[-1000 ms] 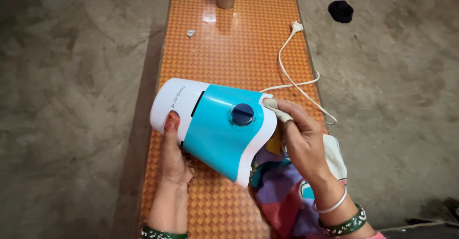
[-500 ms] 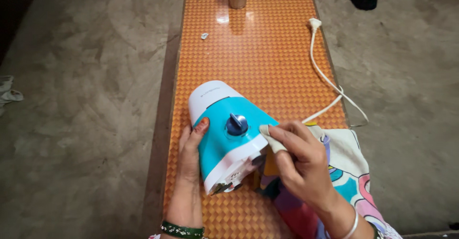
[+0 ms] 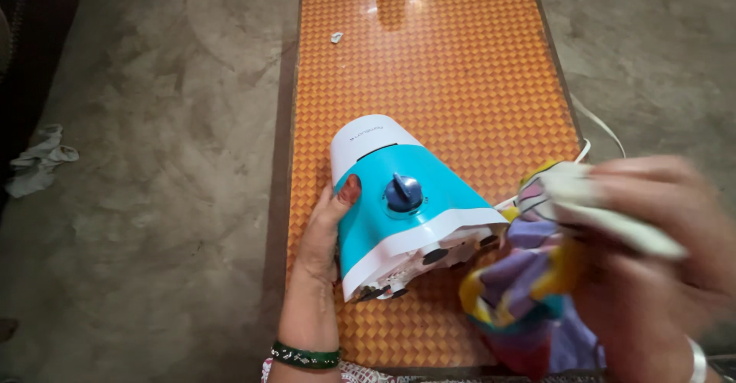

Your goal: The person wipes the exterior of a small white and blue appliance with a colorful cloth. They rotate the appliance to clean different sides, including the control knob and base, while holding it on a patterned mat.

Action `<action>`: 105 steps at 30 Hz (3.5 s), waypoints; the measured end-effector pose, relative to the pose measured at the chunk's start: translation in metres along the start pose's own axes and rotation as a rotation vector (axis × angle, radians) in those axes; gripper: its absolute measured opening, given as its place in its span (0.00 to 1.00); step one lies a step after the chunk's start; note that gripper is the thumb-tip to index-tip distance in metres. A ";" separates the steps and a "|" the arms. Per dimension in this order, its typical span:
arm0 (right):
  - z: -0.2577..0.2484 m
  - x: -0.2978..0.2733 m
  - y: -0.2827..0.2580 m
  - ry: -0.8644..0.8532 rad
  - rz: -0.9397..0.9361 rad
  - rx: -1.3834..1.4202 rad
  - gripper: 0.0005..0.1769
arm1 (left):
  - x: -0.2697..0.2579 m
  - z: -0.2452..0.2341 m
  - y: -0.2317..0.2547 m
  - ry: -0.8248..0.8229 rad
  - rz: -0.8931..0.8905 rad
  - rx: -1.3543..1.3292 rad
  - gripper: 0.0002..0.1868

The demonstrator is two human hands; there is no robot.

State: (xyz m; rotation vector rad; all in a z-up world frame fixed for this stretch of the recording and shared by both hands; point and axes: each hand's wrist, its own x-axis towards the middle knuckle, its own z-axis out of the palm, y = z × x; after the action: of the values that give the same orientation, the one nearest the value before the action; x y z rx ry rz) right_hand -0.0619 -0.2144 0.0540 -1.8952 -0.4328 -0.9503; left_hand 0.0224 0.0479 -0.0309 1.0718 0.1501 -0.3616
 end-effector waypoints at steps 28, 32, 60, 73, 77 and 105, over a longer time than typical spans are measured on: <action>0.030 0.025 0.038 -0.519 -0.034 0.163 0.11 | -0.002 0.003 -0.006 -0.192 -0.118 -0.141 0.36; 0.029 0.017 0.038 -0.508 0.499 0.455 0.21 | 0.000 -0.001 -0.013 -0.120 -0.101 -0.146 0.34; 0.051 0.017 0.021 -0.407 0.408 0.178 0.08 | -0.006 0.016 -0.002 -0.123 -0.102 -0.141 0.38; 0.023 0.023 0.017 -0.578 0.519 0.308 0.13 | -0.007 0.017 -0.002 -0.116 -0.120 -0.160 0.39; 0.037 0.019 0.009 -0.426 0.564 0.191 0.11 | -0.006 0.018 -0.002 -0.123 -0.110 -0.170 0.37; 0.052 0.023 0.012 -0.354 0.200 -0.020 0.10 | -0.004 0.010 -0.007 -0.118 -0.048 -0.101 0.32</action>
State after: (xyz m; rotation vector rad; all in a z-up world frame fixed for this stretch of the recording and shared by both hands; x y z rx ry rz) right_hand -0.0174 -0.1777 0.0512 -2.0866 -0.4302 -0.4892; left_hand 0.0154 0.0375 -0.0306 0.9464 0.0880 -0.4550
